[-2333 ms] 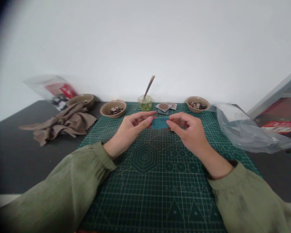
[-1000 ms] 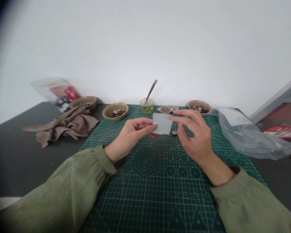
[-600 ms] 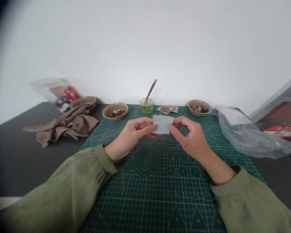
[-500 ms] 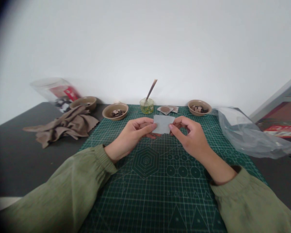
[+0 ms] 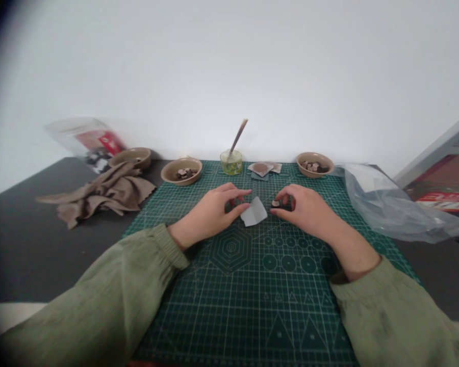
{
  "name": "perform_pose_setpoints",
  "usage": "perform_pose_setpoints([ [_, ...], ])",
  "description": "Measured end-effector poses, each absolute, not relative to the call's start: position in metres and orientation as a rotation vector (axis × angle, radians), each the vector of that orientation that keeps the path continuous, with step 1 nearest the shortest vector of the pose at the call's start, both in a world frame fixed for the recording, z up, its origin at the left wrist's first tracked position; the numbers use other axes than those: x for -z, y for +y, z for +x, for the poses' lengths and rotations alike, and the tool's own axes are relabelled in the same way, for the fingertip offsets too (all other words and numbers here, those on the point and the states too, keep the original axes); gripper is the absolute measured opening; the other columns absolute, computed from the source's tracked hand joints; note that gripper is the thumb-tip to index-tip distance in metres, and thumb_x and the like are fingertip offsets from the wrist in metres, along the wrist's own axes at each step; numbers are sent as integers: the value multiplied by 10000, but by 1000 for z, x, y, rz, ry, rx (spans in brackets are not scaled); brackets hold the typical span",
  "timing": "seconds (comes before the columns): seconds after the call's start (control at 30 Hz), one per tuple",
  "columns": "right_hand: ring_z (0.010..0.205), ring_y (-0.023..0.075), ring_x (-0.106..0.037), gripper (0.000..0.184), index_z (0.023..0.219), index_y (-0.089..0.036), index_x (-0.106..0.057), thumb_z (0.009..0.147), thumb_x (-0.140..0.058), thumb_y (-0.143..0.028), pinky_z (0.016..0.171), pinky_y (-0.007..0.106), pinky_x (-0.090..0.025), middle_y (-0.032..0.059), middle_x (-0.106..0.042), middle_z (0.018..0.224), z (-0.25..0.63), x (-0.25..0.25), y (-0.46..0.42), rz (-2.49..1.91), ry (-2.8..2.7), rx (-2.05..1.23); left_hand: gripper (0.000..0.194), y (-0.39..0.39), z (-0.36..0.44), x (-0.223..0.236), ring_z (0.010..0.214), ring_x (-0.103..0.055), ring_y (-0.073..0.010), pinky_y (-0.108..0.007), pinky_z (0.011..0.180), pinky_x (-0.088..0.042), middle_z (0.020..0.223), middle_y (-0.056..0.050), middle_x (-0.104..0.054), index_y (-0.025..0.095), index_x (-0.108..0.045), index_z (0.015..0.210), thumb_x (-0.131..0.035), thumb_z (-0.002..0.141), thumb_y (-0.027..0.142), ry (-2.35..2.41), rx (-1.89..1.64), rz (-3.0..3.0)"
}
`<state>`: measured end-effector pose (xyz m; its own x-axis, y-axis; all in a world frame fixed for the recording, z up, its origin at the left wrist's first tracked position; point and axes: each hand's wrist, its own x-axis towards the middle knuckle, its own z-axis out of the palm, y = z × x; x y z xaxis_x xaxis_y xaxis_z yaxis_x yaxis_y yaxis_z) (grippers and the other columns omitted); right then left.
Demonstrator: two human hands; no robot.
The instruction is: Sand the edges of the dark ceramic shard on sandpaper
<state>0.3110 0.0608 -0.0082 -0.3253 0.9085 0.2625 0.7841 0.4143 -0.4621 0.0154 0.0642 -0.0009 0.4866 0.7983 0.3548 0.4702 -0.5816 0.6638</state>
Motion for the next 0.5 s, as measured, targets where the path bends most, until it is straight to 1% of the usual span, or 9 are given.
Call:
perform_pose_setpoints([
  [0.03,764,232,-672,241,1036,-230,-811,918,-860,-435,697,375,-490,44,-768,910,313,10,62,-1416,-2238,-346,332,65,14,0,1151,-726,-287,-514,1112,-567,1240,-126,-774,203,-811,1337,-784,1027,317,1011,-883,2333],
  [0.1,772,231,-679,195,1003,-230,-814,941,-828,-414,704,374,-496,48,-769,916,313,11,63,-1395,-2264,-331,299,65,10,-3,1319,-685,-304,-520,1199,-530,1367,-128,-747,218,-803,1312,-791,1031,320,865,-828,2452],
  [0.17,753,226,-688,200,991,-229,-816,965,-805,-426,707,374,-503,45,-776,891,311,10,62,-1420,-2217,-317,264,67,6,-4,1404,-657,-298,-508,1240,-518,1440,-125,-736,230,-798,1297,-770,1052,324,711,-722,2562],
  [0.27,709,215,-702,205,1011,-226,-817,979,-798,-428,706,367,-528,34,-794,842,307,5,58,-1451,-2099,-341,319,69,3,-1,1500,-609,-294,-511,1306,-471,1545,-135,-704,229,-769,1394,-711,1091,310,589,-556,2641],
  [0.3,700,213,-706,205,1018,-226,-818,976,-803,-427,702,364,-537,31,-798,830,306,3,56,-1450,-2072,-350,333,70,3,1,1514,-598,-292,-509,1318,-460,1562,-136,-695,226,-759,1422,-685,1105,294,575,-517,2659],
  [0.37,708,212,-720,198,1035,-225,-822,968,-814,-412,700,357,-554,30,-812,837,305,1,55,-1427,-2047,-362,325,70,4,4,1481,-617,-288,-499,1302,-473,1528,-135,-709,215,-765,1418,-643,1118,241,582,-495,2679],
  [0.43,735,213,-738,189,1061,-223,-832,970,-811,-387,708,353,-566,35,-830,874,304,1,55,-1396,-2050,-370,326,68,7,6,1397,-658,-285,-482,1243,-518,1441,-134,-729,211,-772,1403,-638,1107,190,626,-526,2677],
  [0.5,759,216,-750,190,1092,-218,-844,981,-794,-364,717,354,-575,43,-845,917,304,1,56,-1370,-2060,-370,348,65,11,6,1253,-710,-271,-452,1133,-578,1338,-128,-738,212,-761,1414,-684,1076,175,690,-565,2651],
])
